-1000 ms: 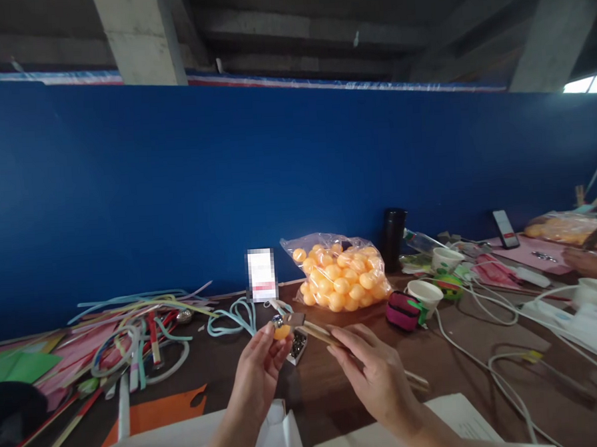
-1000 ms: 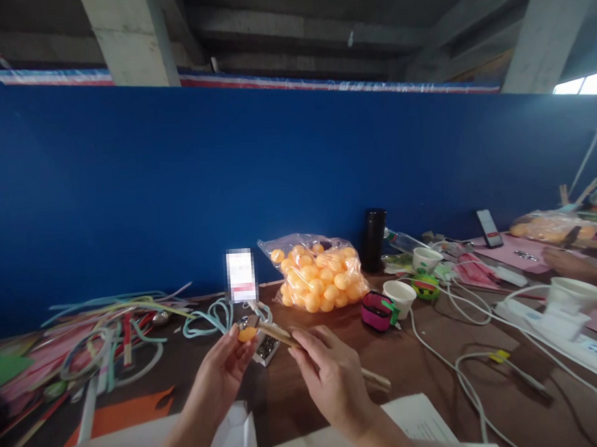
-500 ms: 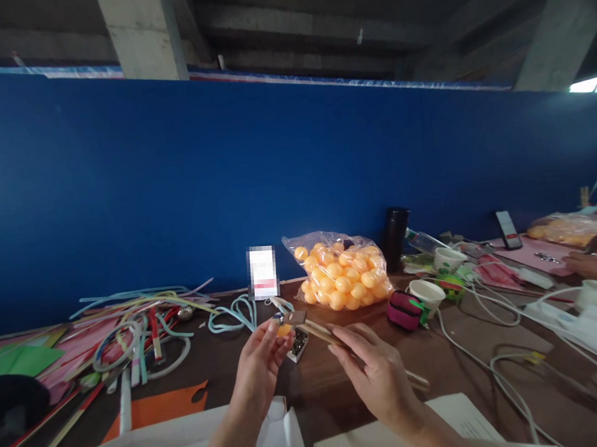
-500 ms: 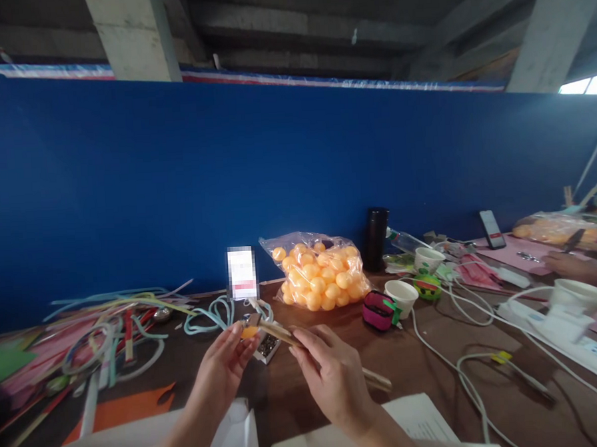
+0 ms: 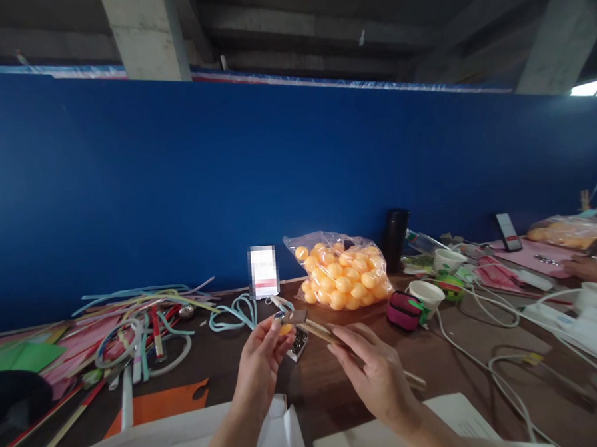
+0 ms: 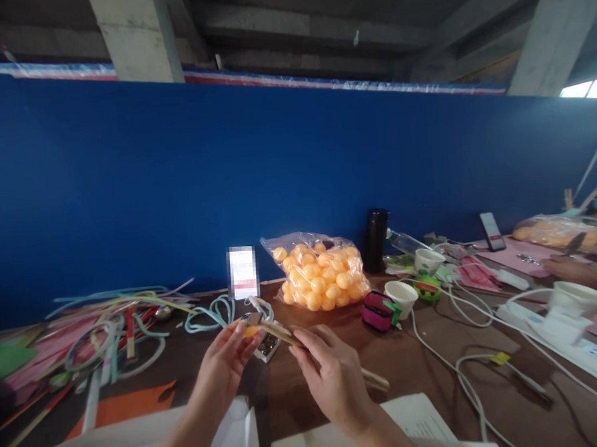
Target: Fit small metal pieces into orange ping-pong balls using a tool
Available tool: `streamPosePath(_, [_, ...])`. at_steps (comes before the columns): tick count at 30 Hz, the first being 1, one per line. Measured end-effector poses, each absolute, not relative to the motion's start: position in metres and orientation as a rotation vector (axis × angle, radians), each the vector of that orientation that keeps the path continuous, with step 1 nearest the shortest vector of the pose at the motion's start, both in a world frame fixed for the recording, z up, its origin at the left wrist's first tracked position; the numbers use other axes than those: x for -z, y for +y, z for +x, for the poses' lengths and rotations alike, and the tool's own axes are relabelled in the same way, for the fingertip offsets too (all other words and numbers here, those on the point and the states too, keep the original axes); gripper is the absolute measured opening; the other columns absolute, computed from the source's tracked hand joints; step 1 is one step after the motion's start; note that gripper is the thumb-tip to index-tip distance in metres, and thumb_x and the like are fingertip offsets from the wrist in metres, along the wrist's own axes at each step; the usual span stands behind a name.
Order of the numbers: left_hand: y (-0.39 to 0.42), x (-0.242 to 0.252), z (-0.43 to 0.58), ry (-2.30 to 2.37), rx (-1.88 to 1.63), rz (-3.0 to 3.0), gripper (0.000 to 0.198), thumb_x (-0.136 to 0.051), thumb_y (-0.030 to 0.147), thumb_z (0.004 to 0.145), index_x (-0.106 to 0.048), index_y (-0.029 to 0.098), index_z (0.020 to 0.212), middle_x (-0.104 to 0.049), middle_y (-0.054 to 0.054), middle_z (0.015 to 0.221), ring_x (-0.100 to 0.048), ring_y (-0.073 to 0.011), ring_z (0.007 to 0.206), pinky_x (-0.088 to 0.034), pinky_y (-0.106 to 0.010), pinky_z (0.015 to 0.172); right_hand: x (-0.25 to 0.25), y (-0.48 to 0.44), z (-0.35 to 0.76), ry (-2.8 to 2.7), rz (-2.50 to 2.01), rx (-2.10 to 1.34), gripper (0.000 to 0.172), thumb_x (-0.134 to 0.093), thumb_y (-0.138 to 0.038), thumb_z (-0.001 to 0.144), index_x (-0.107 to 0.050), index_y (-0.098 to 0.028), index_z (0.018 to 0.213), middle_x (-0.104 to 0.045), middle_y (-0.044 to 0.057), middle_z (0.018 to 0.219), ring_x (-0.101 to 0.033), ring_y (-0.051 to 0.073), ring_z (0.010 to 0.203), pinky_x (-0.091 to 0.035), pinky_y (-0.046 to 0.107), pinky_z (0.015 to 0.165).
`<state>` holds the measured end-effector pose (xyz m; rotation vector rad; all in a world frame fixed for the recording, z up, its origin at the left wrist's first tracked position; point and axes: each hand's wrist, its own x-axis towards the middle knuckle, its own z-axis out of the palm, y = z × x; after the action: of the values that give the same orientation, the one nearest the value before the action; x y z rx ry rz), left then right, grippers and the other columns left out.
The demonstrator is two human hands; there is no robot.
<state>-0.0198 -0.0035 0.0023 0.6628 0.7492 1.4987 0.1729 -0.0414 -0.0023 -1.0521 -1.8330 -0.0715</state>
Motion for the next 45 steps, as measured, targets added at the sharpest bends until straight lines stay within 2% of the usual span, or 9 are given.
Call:
streamPosePath(9, [-0.0039, -0.0022, -0.0207, 0.697, -1.486, 0.633, 0.021, -0.072, 0.022, 0.073, -0.065, 0.011, 0.091, -0.072, -0.009, 0.084, -0.07, -0.019, 0.079, -0.057, -0.028, 0.076, -0.0012, -0.0426, 0.1712, -1.798, -1.032, 0.068, 0.032, -0.054, -0.018, 0.088, -0.06, -0.023, 0.119, -0.066, 0.008, 0.102, -0.066, 0.019, 0.09, -0.056, 0.03, 0.081])
streamPosePath(18, [-0.0074, -0.0052, -0.0222, 0.568, -1.487, 0.552, 0.016, -0.07, 0.02, 0.074, -0.067, 0.01, 0.087, -0.071, -0.01, 0.086, -0.068, -0.0168, 0.079, -0.056, -0.027, 0.076, -0.0033, -0.0409, 0.1756, -1.64, -0.969, 0.039, 0.029, -0.056, -0.019, 0.088, -0.061, -0.021, 0.116, -0.066, 0.01, 0.102, -0.065, 0.022, 0.092, -0.057, 0.034, 0.08])
streamPosePath(34, [-0.0092, -0.0071, -0.0232, 0.486, -1.424, 0.589, 0.017, -0.067, 0.022, 0.078, -0.068, 0.012, 0.091, -0.071, -0.008, 0.085, -0.067, -0.0165, 0.083, -0.055, -0.025, 0.077, -0.0028, -0.0457, 0.1727, -1.756, -0.99, 0.018, 0.033, -0.055, -0.016, 0.088, -0.058, -0.024, 0.12, -0.065, 0.008, 0.104, -0.065, 0.02, 0.093, -0.056, 0.032, 0.082])
streamPosePath(45, [-0.0075, -0.0052, -0.0227, 0.519, -1.45, 0.566, 0.013, -0.069, 0.02, 0.076, -0.068, 0.011, 0.086, -0.071, -0.008, 0.085, -0.068, -0.0159, 0.081, -0.055, -0.025, 0.078, -0.0015, -0.0435, 0.1746, -1.779, -1.0, 0.06, 0.031, -0.055, -0.016, 0.087, -0.06, -0.022, 0.118, -0.066, 0.008, 0.102, -0.065, 0.019, 0.092, -0.055, 0.031, 0.082])
